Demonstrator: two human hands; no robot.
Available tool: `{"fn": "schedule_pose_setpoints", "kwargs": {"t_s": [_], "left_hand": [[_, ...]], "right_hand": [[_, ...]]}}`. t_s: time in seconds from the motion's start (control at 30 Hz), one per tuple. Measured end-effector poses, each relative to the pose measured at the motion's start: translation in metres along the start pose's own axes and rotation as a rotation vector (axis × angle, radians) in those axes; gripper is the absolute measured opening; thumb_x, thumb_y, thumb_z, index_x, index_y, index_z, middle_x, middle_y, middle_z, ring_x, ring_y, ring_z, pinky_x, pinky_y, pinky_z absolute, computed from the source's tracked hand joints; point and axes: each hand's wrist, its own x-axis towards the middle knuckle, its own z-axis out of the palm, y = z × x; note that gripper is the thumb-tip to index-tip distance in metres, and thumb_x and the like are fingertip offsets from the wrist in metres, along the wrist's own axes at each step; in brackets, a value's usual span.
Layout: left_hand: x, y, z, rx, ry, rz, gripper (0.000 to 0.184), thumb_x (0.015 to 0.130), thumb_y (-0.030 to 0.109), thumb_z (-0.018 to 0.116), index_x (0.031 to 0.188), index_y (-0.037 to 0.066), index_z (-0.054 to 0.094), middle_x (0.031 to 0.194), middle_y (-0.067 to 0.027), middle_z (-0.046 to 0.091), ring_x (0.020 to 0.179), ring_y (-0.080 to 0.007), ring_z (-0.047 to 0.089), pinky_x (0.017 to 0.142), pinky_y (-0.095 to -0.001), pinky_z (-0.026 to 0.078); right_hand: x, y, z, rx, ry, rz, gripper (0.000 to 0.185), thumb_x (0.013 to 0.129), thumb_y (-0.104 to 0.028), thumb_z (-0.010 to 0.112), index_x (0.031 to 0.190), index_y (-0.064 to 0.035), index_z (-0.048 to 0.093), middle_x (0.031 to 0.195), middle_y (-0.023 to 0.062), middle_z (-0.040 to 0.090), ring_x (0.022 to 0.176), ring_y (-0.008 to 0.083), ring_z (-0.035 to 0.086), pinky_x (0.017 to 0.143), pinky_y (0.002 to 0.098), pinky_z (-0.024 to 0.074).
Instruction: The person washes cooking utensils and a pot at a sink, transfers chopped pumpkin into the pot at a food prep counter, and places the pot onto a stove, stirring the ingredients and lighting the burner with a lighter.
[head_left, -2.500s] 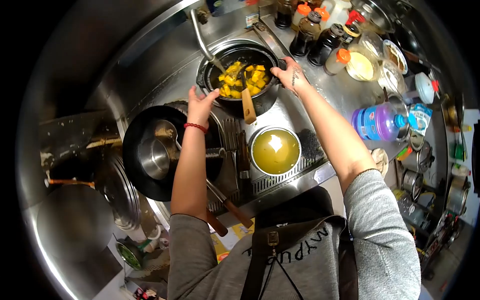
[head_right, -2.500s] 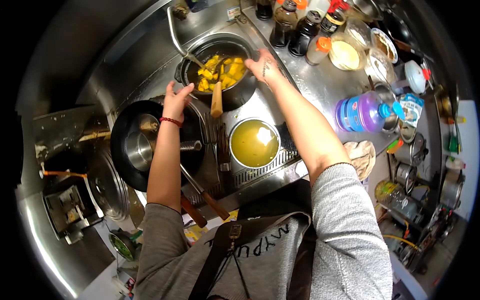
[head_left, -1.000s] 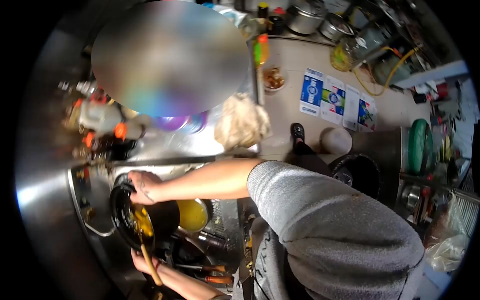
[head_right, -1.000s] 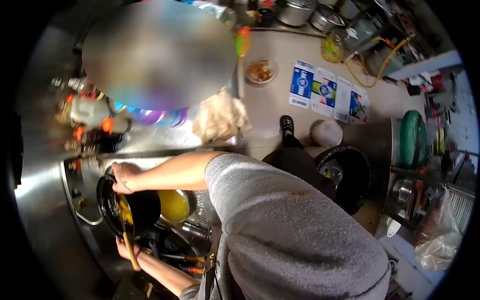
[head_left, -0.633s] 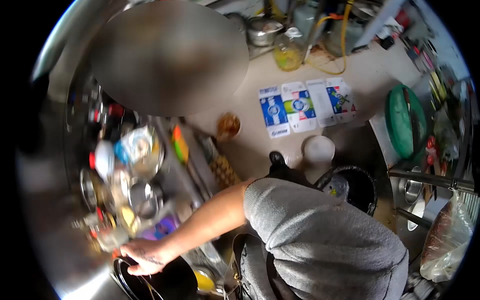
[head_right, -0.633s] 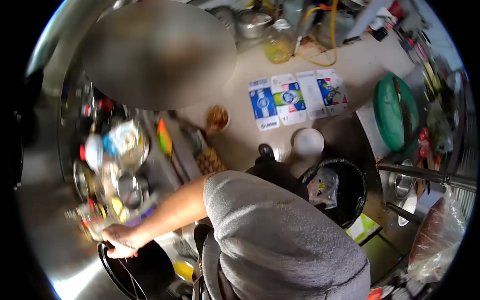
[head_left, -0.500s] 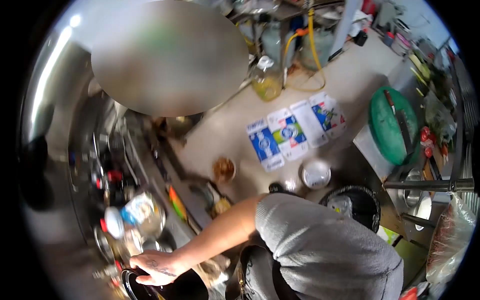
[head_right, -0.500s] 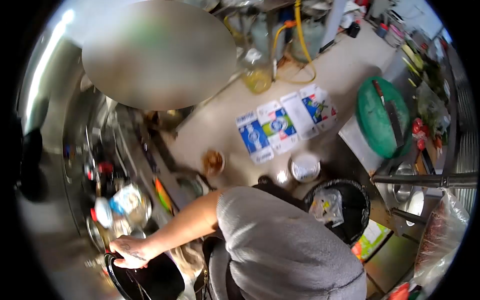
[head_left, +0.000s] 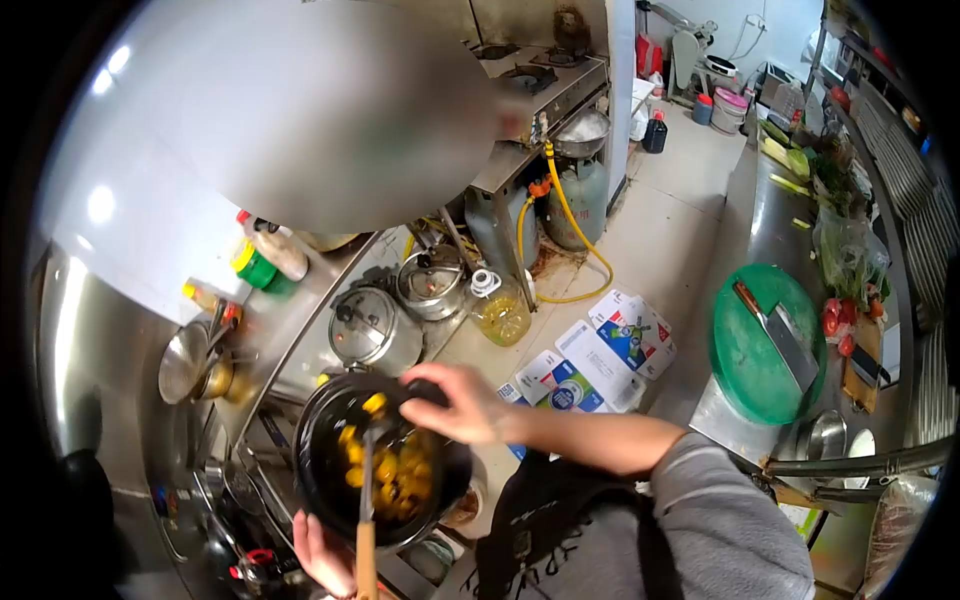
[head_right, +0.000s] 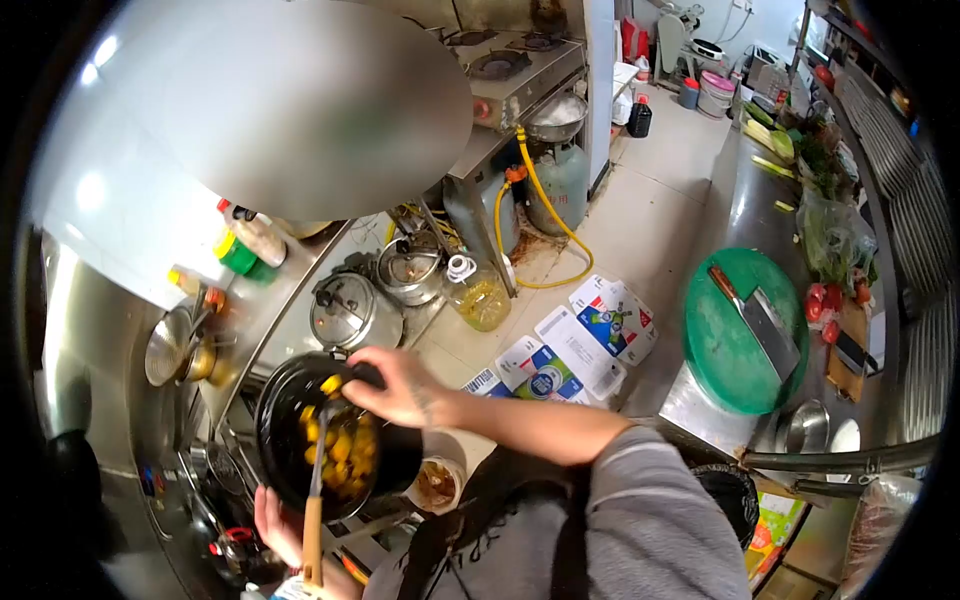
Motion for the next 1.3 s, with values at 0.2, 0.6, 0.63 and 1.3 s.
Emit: {"fn": "schedule_pose_setpoints", "kwargs": {"t_s": [0.2, 0.6, 0.63, 1.3], "left_hand": [[0.084, 0.009, 0.234, -0.184, -0.631, -0.096, 0.017, 0.089, 0.005, 0.05, 0.104, -0.002, 0.055, 0.086, -0.0003, 0.059, 0.074, -0.0063, 0.051, 0.068, -0.0191, 0.04], [0.109, -0.008, 0.606, -0.264, -1.123, -0.227, 0.017, 0.089, 0.004, 0.048, 0.105, -0.001, 0.054, 0.093, -0.0034, 0.061, 0.082, -0.0091, 0.057, 0.075, -0.0223, 0.045], [0.109, -0.008, 0.633, -0.279, -1.144, -0.239, 0.018, 0.089, 0.005, 0.048, 0.105, -0.001, 0.054, 0.093, -0.0036, 0.061, 0.081, -0.0093, 0.057, 0.075, -0.0225, 0.045], [0.234, 0.056, 1.136, -0.279, -1.302, -0.149, 0.003, 0.085, 0.01, 0.057, 0.087, 0.009, 0.059, 0.075, 0.0058, 0.057, 0.064, -0.0052, 0.051, 0.063, -0.0208, 0.044]], "right_hand": [[0.069, 0.023, -0.129, -0.142, 0.351, 0.188, 0.036, 0.078, -0.023, 0.067, 0.106, -0.0026, 0.057, 0.079, 0.0092, 0.062, 0.067, 0.0166, 0.058, 0.062, 0.0288, 0.0469], [0.158, 0.036, -0.382, 0.006, 0.737, 0.277, 0.036, 0.082, -0.022, 0.063, 0.11, -0.0005, 0.055, 0.07, 0.0015, 0.058, 0.048, 0.0059, 0.051, 0.038, 0.0214, 0.0409], [0.167, 0.035, -0.405, -0.015, 0.763, 0.311, 0.033, 0.082, -0.02, 0.063, 0.108, 0.0001, 0.056, 0.069, 0.0016, 0.059, 0.048, 0.0054, 0.05, 0.037, 0.021, 0.0397], [0.482, 0.062, -0.752, -0.057, 0.852, 0.122, 0.04, 0.077, -0.019, 0.066, 0.105, 0.0075, 0.057, 0.075, 0.0077, 0.059, 0.048, 0.0122, 0.05, 0.035, 0.024, 0.0406]]}}
